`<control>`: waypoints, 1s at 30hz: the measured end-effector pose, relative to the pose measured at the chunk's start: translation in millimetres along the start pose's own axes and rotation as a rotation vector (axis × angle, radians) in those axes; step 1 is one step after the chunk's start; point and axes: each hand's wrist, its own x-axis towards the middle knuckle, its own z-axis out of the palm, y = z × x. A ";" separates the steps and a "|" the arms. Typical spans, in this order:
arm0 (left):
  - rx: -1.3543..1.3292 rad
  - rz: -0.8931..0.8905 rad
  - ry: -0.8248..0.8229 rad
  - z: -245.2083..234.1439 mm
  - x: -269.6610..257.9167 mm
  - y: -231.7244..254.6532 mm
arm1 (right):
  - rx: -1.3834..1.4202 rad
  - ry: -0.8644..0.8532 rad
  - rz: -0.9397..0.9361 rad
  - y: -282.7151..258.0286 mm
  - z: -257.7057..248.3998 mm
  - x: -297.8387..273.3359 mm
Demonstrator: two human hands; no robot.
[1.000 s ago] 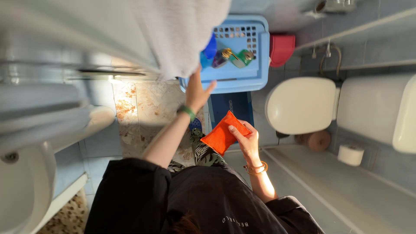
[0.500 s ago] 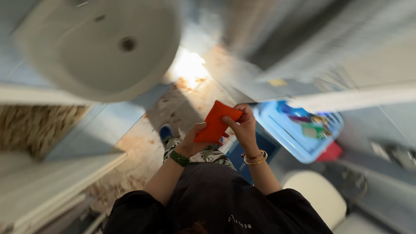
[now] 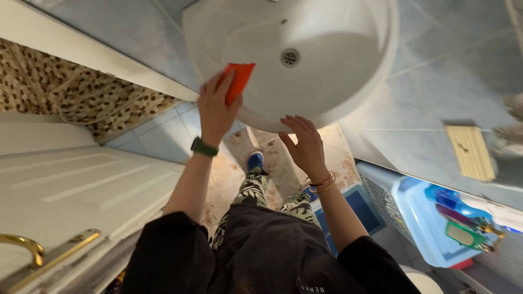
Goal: Cleaning a bathroom sink with a sponge and spray, and organizing soap bottles.
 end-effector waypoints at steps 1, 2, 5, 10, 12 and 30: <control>0.000 -0.003 -0.004 1.9 11.0 -15.7 | 0.001 -0.003 0.003 2.0 11.8 3.0; 0.215 -0.053 -0.085 4.7 21.7 -30.2 | -0.078 -0.033 0.005 4.9 22.5 5.3; 0.584 -0.041 -0.132 53.4 38.0 -89.3 | -0.192 -0.061 0.034 18.0 40.7 3.8; 0.605 0.000 -0.059 124.8 118.6 -145.3 | -0.267 -0.039 0.074 20.8 42.5 3.4; 0.470 0.137 -0.084 142.0 157.2 -153.8 | -0.263 -0.063 0.083 19.5 39.7 7.3; 0.763 0.187 -0.069 107.0 130.0 -153.1 | -0.339 -0.152 -0.056 22.6 32.7 13.6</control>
